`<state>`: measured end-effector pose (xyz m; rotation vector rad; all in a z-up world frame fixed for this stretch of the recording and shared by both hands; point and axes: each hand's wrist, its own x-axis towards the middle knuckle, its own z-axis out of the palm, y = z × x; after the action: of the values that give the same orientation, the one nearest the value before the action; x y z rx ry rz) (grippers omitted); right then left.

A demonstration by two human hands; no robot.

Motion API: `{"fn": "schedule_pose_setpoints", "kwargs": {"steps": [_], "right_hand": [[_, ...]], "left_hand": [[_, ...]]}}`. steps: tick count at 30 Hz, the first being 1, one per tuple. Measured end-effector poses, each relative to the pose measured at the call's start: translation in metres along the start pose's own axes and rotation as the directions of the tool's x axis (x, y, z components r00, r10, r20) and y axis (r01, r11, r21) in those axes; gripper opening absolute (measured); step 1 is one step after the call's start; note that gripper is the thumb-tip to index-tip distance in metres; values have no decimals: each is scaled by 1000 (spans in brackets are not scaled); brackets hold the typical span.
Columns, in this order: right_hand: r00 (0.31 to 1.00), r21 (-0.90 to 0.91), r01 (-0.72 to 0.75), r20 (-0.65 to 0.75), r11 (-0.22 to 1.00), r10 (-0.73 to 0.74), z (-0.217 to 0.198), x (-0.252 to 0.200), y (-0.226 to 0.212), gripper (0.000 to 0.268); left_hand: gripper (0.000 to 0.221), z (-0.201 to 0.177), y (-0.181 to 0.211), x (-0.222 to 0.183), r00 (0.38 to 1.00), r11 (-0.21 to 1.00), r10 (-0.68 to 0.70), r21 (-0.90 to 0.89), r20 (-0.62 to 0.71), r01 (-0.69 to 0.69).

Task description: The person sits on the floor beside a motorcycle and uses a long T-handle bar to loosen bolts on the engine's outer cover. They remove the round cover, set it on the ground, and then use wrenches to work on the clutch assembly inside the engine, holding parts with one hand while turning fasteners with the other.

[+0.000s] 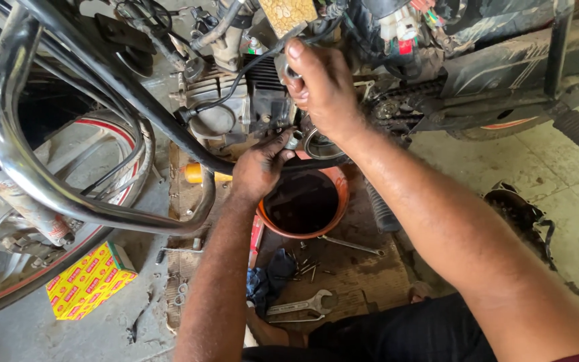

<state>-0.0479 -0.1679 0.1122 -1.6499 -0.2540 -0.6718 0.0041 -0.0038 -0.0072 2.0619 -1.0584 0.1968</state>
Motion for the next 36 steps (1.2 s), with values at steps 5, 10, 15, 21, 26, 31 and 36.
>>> {"fn": "schedule_pose_setpoints", "kwargs": {"steps": [5,10,15,21,26,31,36], "right_hand": [[997,-159,73,41,985,-67,20,-9,6,56],[976,-264,176,174,948,-132,24,-6,3,63],[974,-242,182,179,953,-141,24,-4,5,63],[968,-221,178,217,959,-130,23,-6,2,61],[961,-204,187,239,961,-137,26,-4,-5,57],[969,-179,121,233,976,-77,26,-4,-13,55],[964,-198,89,265,976,-34,25,-6,-15,56]], "left_hand": [[44,3,-6,-2,1000,1000,0,11,-2,0],[43,-2,1,-1,999,999,-34,36,13,34],[46,-1,0,-1,1000,1000,-8,22,-2,8],[45,2,-4,1,1000,999,-20,-31,16,21],[44,4,-7,-2,1000,1000,-21,-17,-16,20],[42,-1,0,-2,997,997,-74,10,-12,74],[43,-3,6,-4,996,996,-88,-27,10,88]]}}
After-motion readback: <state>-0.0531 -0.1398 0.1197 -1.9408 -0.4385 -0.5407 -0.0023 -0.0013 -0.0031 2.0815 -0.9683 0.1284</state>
